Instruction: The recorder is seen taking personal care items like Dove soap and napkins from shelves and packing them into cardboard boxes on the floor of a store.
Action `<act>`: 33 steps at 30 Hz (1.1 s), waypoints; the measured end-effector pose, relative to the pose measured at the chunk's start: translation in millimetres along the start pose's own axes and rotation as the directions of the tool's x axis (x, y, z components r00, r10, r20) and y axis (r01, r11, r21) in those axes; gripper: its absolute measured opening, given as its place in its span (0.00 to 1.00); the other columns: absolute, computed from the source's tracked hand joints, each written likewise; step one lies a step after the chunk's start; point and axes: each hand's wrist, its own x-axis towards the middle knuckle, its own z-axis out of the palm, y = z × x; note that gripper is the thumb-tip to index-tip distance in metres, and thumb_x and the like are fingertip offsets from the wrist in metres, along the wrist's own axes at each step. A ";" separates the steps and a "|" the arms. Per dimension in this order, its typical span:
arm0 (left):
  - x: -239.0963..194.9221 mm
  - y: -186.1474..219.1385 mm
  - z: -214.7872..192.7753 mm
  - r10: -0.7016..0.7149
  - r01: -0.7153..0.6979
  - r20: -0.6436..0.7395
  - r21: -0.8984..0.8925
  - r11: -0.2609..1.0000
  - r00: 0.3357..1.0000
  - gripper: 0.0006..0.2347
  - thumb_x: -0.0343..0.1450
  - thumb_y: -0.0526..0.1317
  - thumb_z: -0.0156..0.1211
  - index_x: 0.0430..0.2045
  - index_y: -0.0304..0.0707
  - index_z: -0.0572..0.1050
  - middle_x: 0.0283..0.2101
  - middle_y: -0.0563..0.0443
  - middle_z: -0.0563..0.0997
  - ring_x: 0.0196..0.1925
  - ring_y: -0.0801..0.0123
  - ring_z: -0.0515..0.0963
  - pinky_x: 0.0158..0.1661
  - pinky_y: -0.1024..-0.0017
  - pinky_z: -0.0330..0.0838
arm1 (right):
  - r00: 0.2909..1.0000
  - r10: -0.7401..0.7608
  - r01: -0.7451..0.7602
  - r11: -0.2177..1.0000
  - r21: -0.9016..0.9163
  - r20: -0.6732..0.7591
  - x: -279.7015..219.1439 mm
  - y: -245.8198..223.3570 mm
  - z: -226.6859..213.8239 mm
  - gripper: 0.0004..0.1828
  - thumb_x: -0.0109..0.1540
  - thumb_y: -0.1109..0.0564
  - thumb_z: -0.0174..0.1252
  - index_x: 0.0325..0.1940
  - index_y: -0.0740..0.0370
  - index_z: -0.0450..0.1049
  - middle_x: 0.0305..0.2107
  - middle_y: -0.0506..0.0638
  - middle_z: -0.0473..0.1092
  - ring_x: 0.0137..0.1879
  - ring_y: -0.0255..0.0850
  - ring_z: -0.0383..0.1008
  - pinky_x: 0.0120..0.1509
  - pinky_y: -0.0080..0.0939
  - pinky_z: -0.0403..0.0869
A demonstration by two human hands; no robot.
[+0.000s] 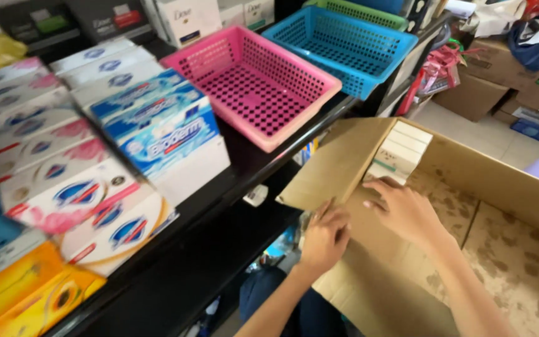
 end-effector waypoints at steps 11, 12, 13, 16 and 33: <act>15.0 -118.0 -29.3 -0.077 0.032 0.112 0.359 0.933 0.991 0.30 0.60 0.25 0.57 0.60 0.43 0.71 0.61 0.45 0.77 0.63 0.51 0.74 0.59 0.56 0.69 | 0.868 -0.471 0.496 0.840 0.219 -0.159 27.3 1.0 82.5 0.18 0.58 0.64 0.56 0.53 0.59 0.76 0.54 0.59 0.75 0.60 0.61 0.72 0.62 0.54 0.69; 16.5 -114.4 -28.7 -0.029 -0.017 0.114 0.383 0.923 0.993 0.29 0.62 0.25 0.57 0.61 0.42 0.71 0.61 0.45 0.77 0.62 0.51 0.75 0.57 0.57 0.70 | 0.851 -0.489 0.521 0.831 0.196 -0.192 35.1 -0.1 82.4 0.21 0.57 0.65 0.53 0.54 0.59 0.77 0.54 0.60 0.75 0.60 0.60 0.72 0.64 0.53 0.69; 17.8 -110.8 -27.9 0.017 -0.064 0.118 0.408 0.911 0.993 0.28 0.64 0.25 0.56 0.61 0.42 0.71 0.60 0.44 0.78 0.61 0.50 0.75 0.56 0.58 0.72 | 0.833 -0.506 0.545 0.820 0.174 -0.224 43.0 -0.9 82.5 0.24 0.55 0.67 0.51 0.55 0.60 0.77 0.54 0.61 0.74 0.60 0.60 0.73 0.65 0.52 0.70; 13.3 -99.0 -22.3 0.119 -0.133 0.060 0.325 0.936 0.991 0.27 0.62 0.25 0.55 0.58 0.42 0.74 0.57 0.44 0.80 0.59 0.54 0.79 0.55 0.59 0.74 | 0.962 -0.267 0.269 0.899 0.347 -0.054 59.1 6.6 66.6 0.23 0.60 0.64 0.48 0.57 0.59 0.78 0.51 0.59 0.75 0.56 0.56 0.75 0.61 0.50 0.72; 6.6 -77.3 31.6 0.156 -0.156 0.007 0.013 0.988 0.988 0.25 0.65 0.21 0.51 0.57 0.38 0.74 0.56 0.39 0.80 0.53 0.46 0.82 0.51 0.59 0.79 | 0.972 -0.090 0.137 0.967 0.213 -0.219 53.2 18.6 67.4 0.21 0.65 0.49 0.56 0.27 0.69 0.77 0.31 0.65 0.74 0.43 0.62 0.74 0.52 0.57 0.71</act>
